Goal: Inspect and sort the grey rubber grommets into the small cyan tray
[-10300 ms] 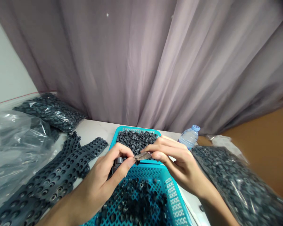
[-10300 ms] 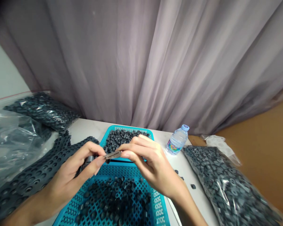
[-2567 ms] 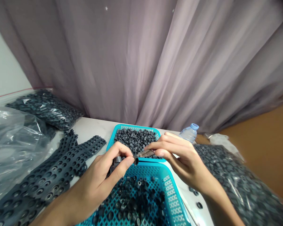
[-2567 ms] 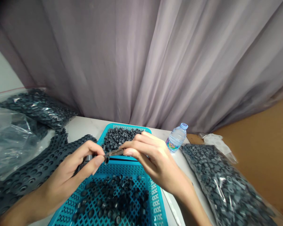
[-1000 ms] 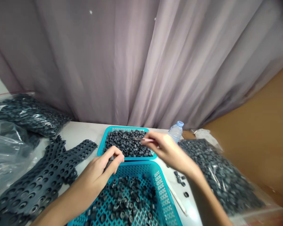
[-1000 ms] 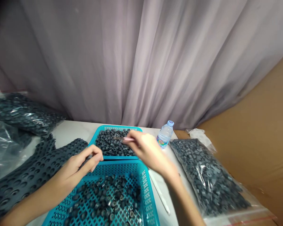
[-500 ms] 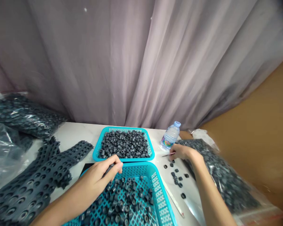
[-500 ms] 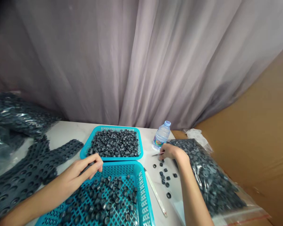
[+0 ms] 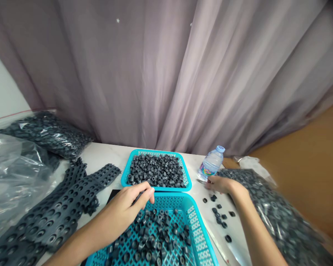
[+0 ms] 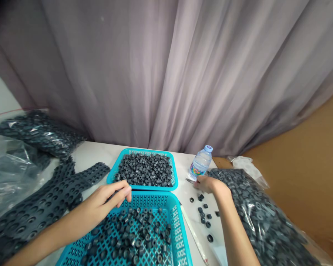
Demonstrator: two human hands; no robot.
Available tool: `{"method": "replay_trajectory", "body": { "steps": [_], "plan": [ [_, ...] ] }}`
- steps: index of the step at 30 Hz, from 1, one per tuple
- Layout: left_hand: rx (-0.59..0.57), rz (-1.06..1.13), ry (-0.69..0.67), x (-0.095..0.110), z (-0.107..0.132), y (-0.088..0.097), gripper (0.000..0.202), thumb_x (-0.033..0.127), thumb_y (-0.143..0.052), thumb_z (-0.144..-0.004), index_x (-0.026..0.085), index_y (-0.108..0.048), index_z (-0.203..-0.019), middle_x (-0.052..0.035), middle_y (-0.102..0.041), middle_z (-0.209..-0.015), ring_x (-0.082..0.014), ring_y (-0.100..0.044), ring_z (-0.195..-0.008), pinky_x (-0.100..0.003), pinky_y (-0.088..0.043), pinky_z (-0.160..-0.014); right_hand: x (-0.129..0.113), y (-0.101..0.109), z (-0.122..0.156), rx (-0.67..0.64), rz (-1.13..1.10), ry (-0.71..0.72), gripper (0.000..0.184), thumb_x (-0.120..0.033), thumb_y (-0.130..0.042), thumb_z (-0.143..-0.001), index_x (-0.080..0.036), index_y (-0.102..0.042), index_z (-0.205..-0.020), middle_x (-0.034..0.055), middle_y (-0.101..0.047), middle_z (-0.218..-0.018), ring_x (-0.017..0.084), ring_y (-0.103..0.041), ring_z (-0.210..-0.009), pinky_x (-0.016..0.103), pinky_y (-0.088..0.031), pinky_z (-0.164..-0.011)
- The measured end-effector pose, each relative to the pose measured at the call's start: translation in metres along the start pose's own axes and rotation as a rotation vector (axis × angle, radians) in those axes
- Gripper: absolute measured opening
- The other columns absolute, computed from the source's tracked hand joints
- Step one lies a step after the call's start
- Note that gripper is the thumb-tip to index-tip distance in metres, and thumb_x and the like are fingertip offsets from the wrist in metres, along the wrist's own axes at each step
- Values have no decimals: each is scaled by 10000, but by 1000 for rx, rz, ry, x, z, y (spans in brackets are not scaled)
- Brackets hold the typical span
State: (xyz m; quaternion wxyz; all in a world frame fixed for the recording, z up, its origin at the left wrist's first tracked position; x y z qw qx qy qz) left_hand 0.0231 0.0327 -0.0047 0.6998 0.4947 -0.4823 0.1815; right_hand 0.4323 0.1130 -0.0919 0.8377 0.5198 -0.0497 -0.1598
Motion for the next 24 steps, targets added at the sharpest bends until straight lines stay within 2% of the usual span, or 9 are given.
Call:
{"method": "replay_trajectory", "body": {
  "steps": [3, 6, 9, 14, 16, 19, 21, 22, 24],
  "plan": [
    [-67, 205, 26, -2, -3, -4, 479, 603, -420, -1062, 211, -623, -876, 31, -469, -764, -152, -450, -729, -269, -357, -705, -3, -10, -2, -103, 30, -63, 336, -351, -676, -1037, -172, -640, -1319, 110, -659, -1324, 261, -693, -1109, 463, -611, -936],
    [-142, 502, 147, -7, -5, -8, 451, 593, -478, -1034, 190, -580, -859, 50, -399, -738, -108, -305, -598, -251, -213, -547, -7, -12, -2, -139, 48, -128, 355, -348, -683, -1033, -168, -630, -1334, 113, -655, -1330, 266, -692, -1117, 470, -611, -936],
    [-119, 704, 215, -10, -4, -10, 378, 537, -563, -1010, 177, -579, -897, 45, -403, -768, -86, -279, -593, -247, -122, -523, -12, -10, 2, -147, 54, -152, 359, -347, -686, -1031, -168, -627, -1337, 113, -656, -1328, 267, -692, -1117, 473, -612, -933],
    [-134, 887, 248, -13, -6, -17, 310, 444, -622, -1000, 154, -599, -895, 35, -398, -776, -71, -305, -597, -232, -99, -496, -16, 6, 19, -117, 69, -112, 338, -347, -679, -1036, -176, -634, -1324, 105, -660, -1320, 253, -695, -1101, 460, -615, -927],
    [-141, 934, 263, -13, -7, -19, 321, 452, -620, -1001, 145, -613, -906, 31, -402, -784, -64, -298, -587, -226, -95, -486, -21, 17, 31, -84, 67, -56, 289, -354, -672, -1037, -160, -666, -1252, 103, -688, -1248, 240, -704, -1045, 436, -611, -906],
    [-149, 965, 269, -13, -8, -19, 352, 474, -579, -1018, 136, -651, -952, 26, -413, -793, -60, -298, -581, -220, -99, -478, -46, 34, 60, -15, 45, 95, 305, -402, -633, -1046, -113, -720, -1004, 137, -734, -1015, 253, -700, -904, 391, -568, -849],
    [-143, 953, 253, -13, -8, -18, 336, 449, -568, -1020, 133, -676, -983, 21, -426, -805, -60, -309, -586, -219, -106, -480, -79, 41, 89, 34, 6, 251, 338, -458, -576, -1070, -152, -715, -1032, 108, -736, -1010, 245, -684, -916, 357, -539, -851],
    [-135, 942, 244, -14, -8, -18, 324, 433, -570, -1017, 133, -689, -1002, 18, -432, -813, -60, -313, -590, -221, -108, -482, -101, 44, 107, 60, -43, 384, 298, -467, -572, -1074, -200, -701, -1111, 68, -735, -1061, 222, -678, -956, 327, -525, -891],
    [-122, 931, 229, -15, -8, -18, 307, 413, -582, -1006, 134, -704, -1042, 15, -442, -821, -61, -319, -592, -226, -108, -484, -152, 53, 152, 222, -268, 829, 290, -449, -544, -1095, -225, -641, -1252, 61, -712, -1151, 217, -665, -1010, 339, -508, -937]
  ]
}}
Point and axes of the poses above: each hand's wrist, its own z-axis away from the middle knuckle, its own y-axis out of the back of the hand, x = y × z, the point moved 5 cm from there along -z, towards the middle knuckle
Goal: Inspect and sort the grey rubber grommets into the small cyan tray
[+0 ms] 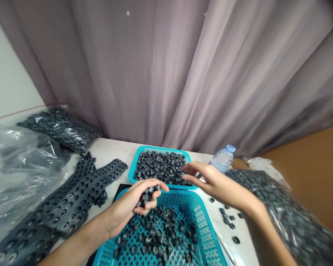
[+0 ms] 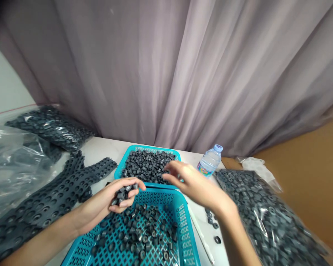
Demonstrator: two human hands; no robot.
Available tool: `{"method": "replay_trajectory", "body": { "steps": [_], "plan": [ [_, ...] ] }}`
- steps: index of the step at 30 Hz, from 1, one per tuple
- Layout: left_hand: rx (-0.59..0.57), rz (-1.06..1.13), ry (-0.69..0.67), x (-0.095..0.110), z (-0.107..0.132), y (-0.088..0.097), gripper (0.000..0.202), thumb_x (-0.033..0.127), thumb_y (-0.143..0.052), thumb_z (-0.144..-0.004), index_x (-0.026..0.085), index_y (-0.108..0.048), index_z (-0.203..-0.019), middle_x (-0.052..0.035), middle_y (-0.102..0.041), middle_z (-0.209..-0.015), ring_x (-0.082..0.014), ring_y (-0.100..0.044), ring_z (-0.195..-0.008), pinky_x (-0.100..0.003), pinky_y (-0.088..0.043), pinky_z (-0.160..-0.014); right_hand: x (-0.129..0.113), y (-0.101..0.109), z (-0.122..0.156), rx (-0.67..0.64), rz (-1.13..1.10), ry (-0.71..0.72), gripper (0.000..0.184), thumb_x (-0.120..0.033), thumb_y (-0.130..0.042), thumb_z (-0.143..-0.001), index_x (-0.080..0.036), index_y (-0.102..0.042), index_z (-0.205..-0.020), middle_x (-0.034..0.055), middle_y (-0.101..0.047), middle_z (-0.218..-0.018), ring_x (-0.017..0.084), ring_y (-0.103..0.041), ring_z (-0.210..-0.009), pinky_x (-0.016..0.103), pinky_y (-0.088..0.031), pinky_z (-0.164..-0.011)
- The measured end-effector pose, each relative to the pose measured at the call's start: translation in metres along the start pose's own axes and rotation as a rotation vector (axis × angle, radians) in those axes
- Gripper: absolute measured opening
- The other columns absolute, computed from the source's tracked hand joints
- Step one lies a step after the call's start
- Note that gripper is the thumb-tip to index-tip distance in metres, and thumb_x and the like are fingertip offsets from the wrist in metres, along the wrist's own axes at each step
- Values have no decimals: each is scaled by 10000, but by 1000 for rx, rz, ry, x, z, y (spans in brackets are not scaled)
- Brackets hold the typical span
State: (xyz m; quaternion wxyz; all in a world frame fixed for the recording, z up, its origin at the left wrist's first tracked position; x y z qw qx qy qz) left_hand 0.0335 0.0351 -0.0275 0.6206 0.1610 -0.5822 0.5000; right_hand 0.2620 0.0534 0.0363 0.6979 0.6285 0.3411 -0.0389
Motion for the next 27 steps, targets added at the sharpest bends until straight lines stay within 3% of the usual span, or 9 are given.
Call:
{"method": "replay_trajectory", "body": {
  "steps": [1, 3, 5, 9, 15, 18, 24, 27],
  "plan": [
    [9, 3, -8, 0, 0, 0, 301, 411, -590, -1000, 137, -702, -1059, 14, -450, -824, -63, -328, -592, -228, -109, -486, -26, -4, -1, 45, -69, 126, 284, -451, -528, -1104, -239, -628, -1262, 53, -697, -1172, 209, -659, -1019, 334, -510, -927],
    [46, 10, -24, -1, -1, 1, 291, 419, -607, -989, 148, -683, -1064, 4, -486, -843, -67, -363, -598, -230, -118, -493, -63, -18, -3, 17, -138, 279, 236, -434, -545, -1102, -241, -642, -1198, 41, -668, -1151, 190, -644, -1026, 314, -511, -920],
    [84, 3, -44, 1, 0, 1, 285, 437, -621, -980, 158, -654, -1026, -5, -519, -863, -71, -390, -605, -233, -128, -500, -77, -26, -4, 52, -145, 329, 181, -397, -588, -1089, -234, -647, -1140, 38, -642, -1125, 184, -629, -1033, 309, -509, -913],
    [82, -55, -78, 9, 4, -3, 311, 469, -619, -986, 161, -607, -944, 7, -510, -833, -73, -371, -608, -241, -132, -512, -69, -32, -9, 120, -150, 359, 95, -307, -618, -1078, -232, -656, -1123, 39, -623, -1104, 183, -614, -1014, 323, -520, -908],
    [88, -78, -98, 16, 10, -3, 347, 512, -612, -998, 167, -606, -963, 19, -501, -830, -75, -367, -614, -244, -154, -523, -69, -31, -12, 218, -135, 479, 77, -294, -669, -1047, -240, -722, -1058, 65, -646, -1131, 233, -607, -1077, 394, -529, -933],
    [71, -57, -100, 17, 10, -3, 319, 493, -588, -1018, 182, -564, -956, 37, -460, -811, -68, -344, -600, -244, -138, -521, -70, -27, -10, 255, -184, 528, 95, -248, -672, -1045, -240, -721, -1126, 62, -697, -1135, 229, -639, -1087, 403, -536, -964],
    [47, -128, -87, 20, 13, -1, 285, 484, -539, -1049, 201, -566, -1076, 56, -386, -788, -77, -297, -597, -256, -121, -524, -65, -17, -6, 286, -279, 492, 118, -220, -673, -1046, -230, -725, -1151, 36, -751, -1099, 190, -705, -1033, 361, -576, -947],
    [-3, -163, -106, 24, 16, -4, 305, 506, -525, -1058, 206, -543, -1008, 58, -376, -787, -77, -286, -599, -270, -118, -532, -64, -16, -5, 294, -301, 478, 122, -232, -693, -1033, -227, -726, -1151, 39, -753, -1101, 196, -711, -1034, 364, -585, -942]
  ]
}}
Point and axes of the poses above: each hand's wrist, its own z-axis away from the middle knuckle, its own y-axis out of the back of the hand, x = y × z, the point moved 5 cm from there along -z, towards the middle knuckle
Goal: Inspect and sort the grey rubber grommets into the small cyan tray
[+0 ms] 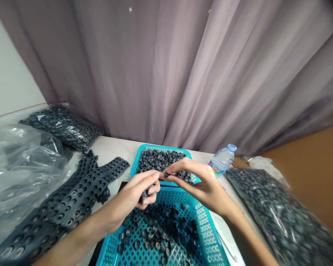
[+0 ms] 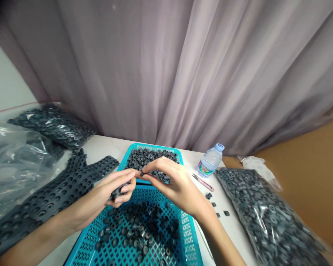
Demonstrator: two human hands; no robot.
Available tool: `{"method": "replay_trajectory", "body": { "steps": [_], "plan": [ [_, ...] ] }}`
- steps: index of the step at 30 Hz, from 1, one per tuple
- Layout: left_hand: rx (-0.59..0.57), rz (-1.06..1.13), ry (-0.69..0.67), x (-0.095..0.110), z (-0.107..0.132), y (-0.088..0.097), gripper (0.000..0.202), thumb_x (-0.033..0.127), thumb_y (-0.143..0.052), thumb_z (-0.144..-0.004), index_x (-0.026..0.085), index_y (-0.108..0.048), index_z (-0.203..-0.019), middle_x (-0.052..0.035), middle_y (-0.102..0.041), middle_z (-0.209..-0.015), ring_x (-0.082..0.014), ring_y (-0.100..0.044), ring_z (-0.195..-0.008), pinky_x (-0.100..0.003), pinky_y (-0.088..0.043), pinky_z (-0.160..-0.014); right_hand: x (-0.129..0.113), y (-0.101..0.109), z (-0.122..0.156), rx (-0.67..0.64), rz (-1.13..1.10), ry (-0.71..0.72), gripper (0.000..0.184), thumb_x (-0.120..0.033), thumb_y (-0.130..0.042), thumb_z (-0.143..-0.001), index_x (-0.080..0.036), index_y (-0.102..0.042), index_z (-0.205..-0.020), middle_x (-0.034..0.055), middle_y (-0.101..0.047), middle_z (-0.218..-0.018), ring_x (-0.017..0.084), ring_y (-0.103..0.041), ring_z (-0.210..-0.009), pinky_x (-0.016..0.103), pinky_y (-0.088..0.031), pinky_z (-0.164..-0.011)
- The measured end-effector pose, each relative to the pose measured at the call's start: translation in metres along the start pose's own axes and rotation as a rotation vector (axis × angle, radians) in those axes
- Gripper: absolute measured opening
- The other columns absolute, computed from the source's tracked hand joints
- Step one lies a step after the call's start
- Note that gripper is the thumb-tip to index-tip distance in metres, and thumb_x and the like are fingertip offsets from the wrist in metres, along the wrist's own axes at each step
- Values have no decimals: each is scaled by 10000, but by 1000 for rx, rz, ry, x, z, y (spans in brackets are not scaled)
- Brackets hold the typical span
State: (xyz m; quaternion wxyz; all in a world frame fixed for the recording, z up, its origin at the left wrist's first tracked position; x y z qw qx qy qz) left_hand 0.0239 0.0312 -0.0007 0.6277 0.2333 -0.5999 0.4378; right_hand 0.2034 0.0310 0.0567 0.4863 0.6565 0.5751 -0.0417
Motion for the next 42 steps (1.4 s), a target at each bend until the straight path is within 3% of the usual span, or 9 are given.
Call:
{"method": "replay_trajectory", "body": {
  "steps": [4, 13, 20, 37, 42],
  "plan": [
    [-5, -15, -26, 4, 2, -5, 335, 507, -516, -1064, 210, -473, -914, 62, -371, -774, -78, -287, -605, -284, -132, -552, -1, -2, 1, 32, -2, -5, 223, -254, -735, -1005, -236, -699, -1224, 50, -747, -1142, 204, -707, -1036, 363, -600, -928],
    [-11, 13, -21, 3, 5, -8, 290, 525, -535, -1046, 240, -503, -1090, 75, -363, -748, -83, -284, -587, -294, -125, -562, -11, -4, 3, 32, 23, 6, 364, -215, -704, -1018, -261, -607, -1366, 58, -728, -1189, 202, -698, -1048, 365, -613, -952],
    [-1, -35, -54, 6, 4, -10, 272, 506, -524, -1054, 239, -474, -1071, 82, -361, -741, -77, -309, -591, -295, -133, -562, -11, -6, 1, 37, 41, 37, 247, -196, -689, -1023, -247, -647, -1261, 54, -723, -1147, 198, -701, -1026, 355, -618, -926],
    [8, -99, -145, -4, -3, -5, 234, 482, -484, -1084, 250, -452, -1085, 96, -376, -723, -76, -320, -568, -275, -190, -546, -11, -10, 2, -4, 19, 0, 299, -217, -689, -1028, -244, -611, -1316, 60, -704, -1162, 201, -685, -1042, 344, -601, -904],
    [-4, -90, -152, -1, -1, -6, 241, 490, -490, -1080, 253, -447, -1076, 96, -373, -722, -79, -311, -573, -281, -178, -554, -14, -8, 1, 27, -15, 19, 239, -200, -656, -1047, -248, -651, -1282, 56, -729, -1153, 203, -696, -1028, 363, -602, -898]
  ]
}}
Point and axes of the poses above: each hand's wrist, its own z-axis away from the middle knuckle, its own y-axis out of the back of the hand, x = y × z, the point moved 5 cm from there along -z, towards the middle knuckle
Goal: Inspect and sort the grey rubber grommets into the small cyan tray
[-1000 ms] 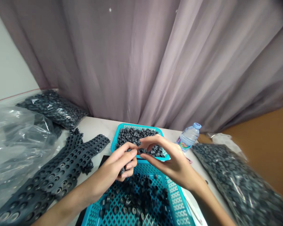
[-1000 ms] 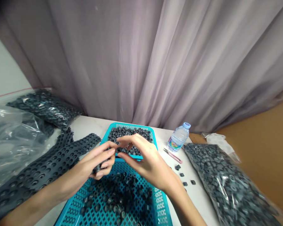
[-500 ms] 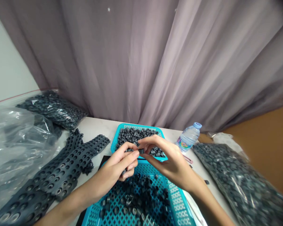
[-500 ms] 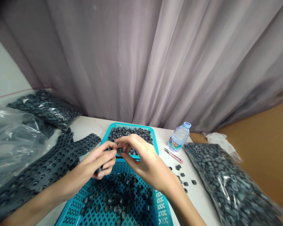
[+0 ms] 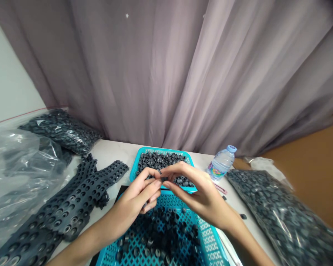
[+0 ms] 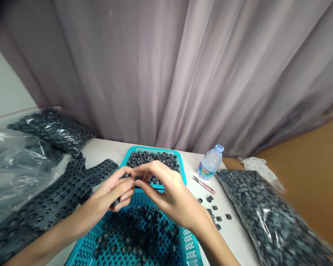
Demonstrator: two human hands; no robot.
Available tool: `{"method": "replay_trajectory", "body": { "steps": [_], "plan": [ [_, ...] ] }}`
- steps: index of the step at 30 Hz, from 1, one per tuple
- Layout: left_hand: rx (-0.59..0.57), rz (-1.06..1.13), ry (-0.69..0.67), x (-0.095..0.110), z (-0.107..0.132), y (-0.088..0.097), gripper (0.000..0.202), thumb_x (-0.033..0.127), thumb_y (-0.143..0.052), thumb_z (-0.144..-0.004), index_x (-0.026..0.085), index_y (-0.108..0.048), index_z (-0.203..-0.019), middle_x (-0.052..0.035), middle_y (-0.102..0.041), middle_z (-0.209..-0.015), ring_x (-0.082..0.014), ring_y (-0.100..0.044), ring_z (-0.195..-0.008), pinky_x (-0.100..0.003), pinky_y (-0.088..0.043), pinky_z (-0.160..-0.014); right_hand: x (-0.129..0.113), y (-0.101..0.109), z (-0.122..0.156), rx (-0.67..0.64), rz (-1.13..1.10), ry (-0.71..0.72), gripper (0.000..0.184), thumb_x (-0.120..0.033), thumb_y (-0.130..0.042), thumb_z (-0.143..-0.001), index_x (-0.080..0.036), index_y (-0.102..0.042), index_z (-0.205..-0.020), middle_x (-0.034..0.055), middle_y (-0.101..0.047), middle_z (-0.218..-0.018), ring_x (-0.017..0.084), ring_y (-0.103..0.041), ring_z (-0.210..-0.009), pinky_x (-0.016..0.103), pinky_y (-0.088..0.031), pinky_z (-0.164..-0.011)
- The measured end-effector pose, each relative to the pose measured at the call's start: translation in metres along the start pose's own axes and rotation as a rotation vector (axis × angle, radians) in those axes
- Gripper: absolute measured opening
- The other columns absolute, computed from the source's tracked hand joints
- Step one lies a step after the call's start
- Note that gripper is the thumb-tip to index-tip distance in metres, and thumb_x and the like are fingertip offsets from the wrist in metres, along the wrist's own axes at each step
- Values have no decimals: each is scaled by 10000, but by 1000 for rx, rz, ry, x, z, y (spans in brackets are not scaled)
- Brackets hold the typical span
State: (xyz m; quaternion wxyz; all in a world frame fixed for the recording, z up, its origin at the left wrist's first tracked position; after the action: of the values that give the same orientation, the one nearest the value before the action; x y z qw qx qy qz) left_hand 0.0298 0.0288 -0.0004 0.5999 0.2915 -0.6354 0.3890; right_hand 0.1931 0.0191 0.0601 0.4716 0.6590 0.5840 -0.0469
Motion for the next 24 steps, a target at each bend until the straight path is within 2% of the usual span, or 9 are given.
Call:
{"method": "replay_trajectory", "body": {
  "steps": [6, 10, 16, 21, 24],
  "plan": [
    [13, 64, 81, 2, 0, -2, 293, 527, -487, -1062, 234, -479, -1073, 82, -383, -734, -80, -308, -589, -285, -159, -567, -1, 2, 0, 31, -21, 54, 258, -140, -679, -1025, -245, -666, -1260, 41, -731, -1150, 189, -697, -1053, 344, -589, -920],
    [-11, 114, 102, 1, 1, -5, 311, 536, -543, -1033, 235, -484, -1084, 84, -367, -725, -76, -288, -570, -289, -123, -552, -2, 0, 0, -3, -33, 62, 270, -137, -655, -1040, -238, -651, -1290, 50, -712, -1171, 185, -681, -1070, 344, -579, -933],
    [24, 47, 25, 5, 1, -5, 260, 488, -496, -1069, 231, -477, -1103, 90, -351, -705, -82, -289, -559, -292, -147, -548, -8, 2, -3, 1, -32, 108, 309, -104, -654, -1029, -213, -640, -1318, 64, -679, -1214, 182, -653, -1124, 332, -562, -970],
    [54, -76, -84, 7, 1, -3, 242, 482, -456, -1096, 240, -463, -1096, 85, -367, -711, -110, -336, -619, -286, -244, -580, -6, 3, -2, 5, -3, 100, 280, -115, -671, -1023, -206, -647, -1286, 47, -703, -1208, 168, -662, -1130, 307, -544, -989],
    [62, -103, -98, 7, 2, -3, 247, 492, -454, -1096, 246, -454, -1121, 83, -371, -710, -127, -347, -646, -288, -280, -600, -3, 3, -1, 6, 5, 90, 293, -119, -676, -1022, -210, -647, -1299, 37, -704, -1189, 152, -667, -1093, 285, -548, -965]
  ]
}}
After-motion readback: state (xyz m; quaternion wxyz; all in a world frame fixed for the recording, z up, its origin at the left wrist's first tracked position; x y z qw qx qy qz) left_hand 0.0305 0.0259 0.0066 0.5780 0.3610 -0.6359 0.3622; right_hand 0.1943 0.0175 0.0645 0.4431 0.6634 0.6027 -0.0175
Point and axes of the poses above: each hand's wrist, its own z-axis away from the middle knuckle, its own y-axis out of the back of the hand, x = y × z, the point moved 5 cm from there along -z, towards the middle knuckle
